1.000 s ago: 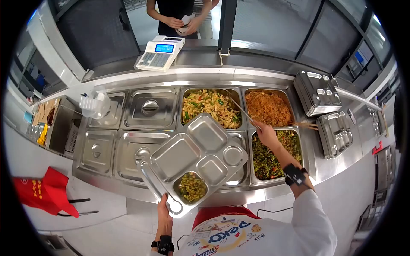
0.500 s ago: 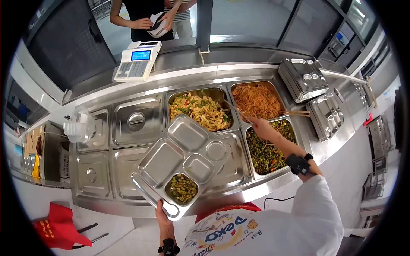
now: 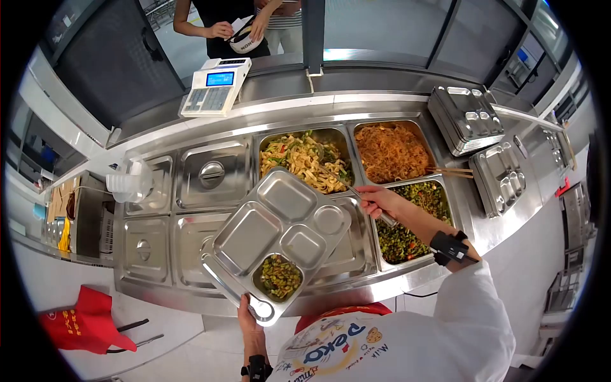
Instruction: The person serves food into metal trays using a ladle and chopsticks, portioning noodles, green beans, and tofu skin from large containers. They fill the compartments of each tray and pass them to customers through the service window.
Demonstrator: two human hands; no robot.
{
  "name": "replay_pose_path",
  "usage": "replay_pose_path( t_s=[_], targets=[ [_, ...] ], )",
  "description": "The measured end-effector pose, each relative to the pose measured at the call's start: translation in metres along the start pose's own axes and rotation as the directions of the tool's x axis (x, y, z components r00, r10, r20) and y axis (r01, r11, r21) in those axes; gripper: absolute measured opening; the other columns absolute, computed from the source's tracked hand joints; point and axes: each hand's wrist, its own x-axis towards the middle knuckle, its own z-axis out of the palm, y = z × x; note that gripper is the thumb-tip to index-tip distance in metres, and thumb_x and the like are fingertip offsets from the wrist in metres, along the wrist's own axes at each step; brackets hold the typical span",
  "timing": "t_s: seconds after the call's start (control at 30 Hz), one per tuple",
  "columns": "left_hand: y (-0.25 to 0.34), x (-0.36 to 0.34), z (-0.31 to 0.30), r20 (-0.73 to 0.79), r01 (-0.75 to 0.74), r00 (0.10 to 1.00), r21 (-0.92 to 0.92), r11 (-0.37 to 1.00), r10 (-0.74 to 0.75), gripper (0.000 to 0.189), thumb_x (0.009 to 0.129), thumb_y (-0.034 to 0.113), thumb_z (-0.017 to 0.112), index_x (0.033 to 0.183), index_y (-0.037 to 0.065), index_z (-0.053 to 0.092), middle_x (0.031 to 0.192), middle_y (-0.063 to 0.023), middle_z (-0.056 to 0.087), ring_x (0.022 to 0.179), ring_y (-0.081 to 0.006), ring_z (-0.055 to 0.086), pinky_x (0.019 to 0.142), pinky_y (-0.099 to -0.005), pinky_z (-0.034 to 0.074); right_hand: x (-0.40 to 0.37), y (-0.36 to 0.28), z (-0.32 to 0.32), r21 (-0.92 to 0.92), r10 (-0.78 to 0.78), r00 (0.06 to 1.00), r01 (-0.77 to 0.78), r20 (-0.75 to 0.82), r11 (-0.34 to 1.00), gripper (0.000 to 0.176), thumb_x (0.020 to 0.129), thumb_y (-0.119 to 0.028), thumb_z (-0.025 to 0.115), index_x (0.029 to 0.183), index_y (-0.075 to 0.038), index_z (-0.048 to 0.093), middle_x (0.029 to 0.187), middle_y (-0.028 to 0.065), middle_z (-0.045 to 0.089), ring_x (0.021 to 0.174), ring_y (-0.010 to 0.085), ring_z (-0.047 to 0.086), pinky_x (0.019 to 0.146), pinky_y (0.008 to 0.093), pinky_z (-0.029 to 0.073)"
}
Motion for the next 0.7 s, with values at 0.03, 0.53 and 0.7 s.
replay_pose_path(
  t_s=[0.03, 0.53, 0.7],
  targets=[
    [-0.001, -0.001, 0.001, 0.005, -0.004, 1.0, 0.005, 1.0, 0.004, 0.03, 0.087, 0.025, 0.055, 0.103, 0.0, 0.055, 0.098, -0.0068, 0.06, 0.09, -0.0181, 0.058, 0.079, -0.0304, 0.047, -0.007, -0.003, -0.004, 0.043, 0.026, 0.999, -0.028, 0.043, 0.999, 0.041, 0.088, -0.003, 0.045, 0.128, -0.008, 0.036, 0.067, 0.0058, 0.048, 0.045, 0.0048, 0.033, 0.034, 0.0176, 0.026],
    [-0.009, 0.013, 0.023, -0.016, -0.02, 1.0, -0.104, 0.994, 0.018, 0.031, 0.086, 0.022, 0.055, 0.106, -0.001, 0.053, 0.099, -0.0072, 0.059, 0.09, -0.0187, 0.057, 0.08, -0.0311, 0.047, -0.051, 0.008, -0.017, 0.158, -0.1, 0.995, 0.095, 0.026, 0.983, 0.032, 0.093, -0.007, 0.038, 0.123, -0.015, 0.046, 0.069, 0.0041, 0.047, 0.047, 0.0045, 0.03, 0.035, 0.0155, 0.024],
    [-0.008, 0.021, 0.043, 0.012, -0.021, 1.0, -0.085, 0.996, 0.022, 0.031, 0.086, 0.023, 0.056, 0.107, -0.001, 0.054, 0.1, -0.0077, 0.059, 0.091, -0.0188, 0.058, 0.08, -0.0312, 0.048, -0.065, -0.002, -0.013, 0.174, -0.152, 0.988, 0.152, -0.014, 0.973, 0.032, 0.093, -0.007, 0.038, 0.122, -0.016, 0.048, 0.069, 0.003, 0.045, 0.047, 0.0041, 0.029, 0.035, 0.0154, 0.023]
  ],
)
